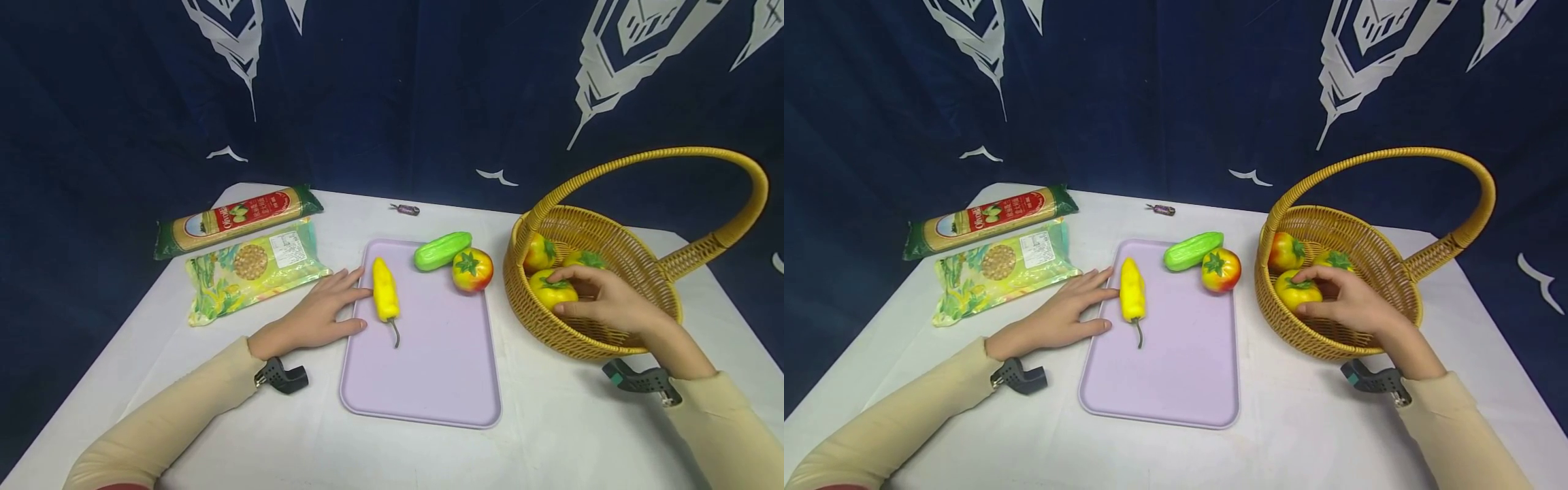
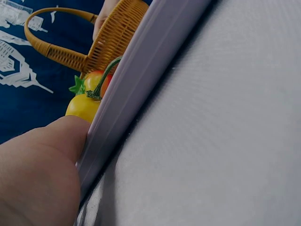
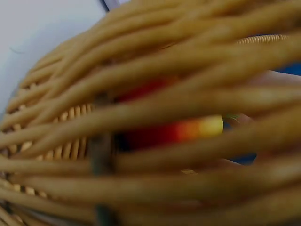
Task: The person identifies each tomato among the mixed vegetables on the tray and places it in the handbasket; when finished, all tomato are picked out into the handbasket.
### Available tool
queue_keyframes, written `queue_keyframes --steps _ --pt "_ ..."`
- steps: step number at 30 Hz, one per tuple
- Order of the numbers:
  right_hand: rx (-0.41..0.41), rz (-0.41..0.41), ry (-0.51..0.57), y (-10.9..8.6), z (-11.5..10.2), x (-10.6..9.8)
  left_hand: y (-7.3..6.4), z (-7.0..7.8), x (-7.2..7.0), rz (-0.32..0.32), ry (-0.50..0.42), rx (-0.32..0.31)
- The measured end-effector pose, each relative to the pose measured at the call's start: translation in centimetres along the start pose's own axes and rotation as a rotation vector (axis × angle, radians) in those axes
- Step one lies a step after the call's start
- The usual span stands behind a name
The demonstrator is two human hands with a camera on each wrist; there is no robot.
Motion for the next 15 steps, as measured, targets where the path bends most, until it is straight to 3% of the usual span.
queue_keyframes --steps 8,15 --pt "0.038 0.005 0.028 -0.18 -0.09 0.05 0.16 -0.14 0.03 0.002 0.001 -0.009" --pt "0.111 0.010 -0.054 -0.67 -0.27 -0.13 0.12 -0.14 0.08 0.002 -0.006 -0.005"
Point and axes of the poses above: each hand's wrist, its own y-axis towards the middle knuckle, its own x-axis out of the palm, z = x × y, the point moved 5 cm from there along y, towards the middle knuckle, and after that the axes turned 13 degrees about -x, right-handed, at the moved point
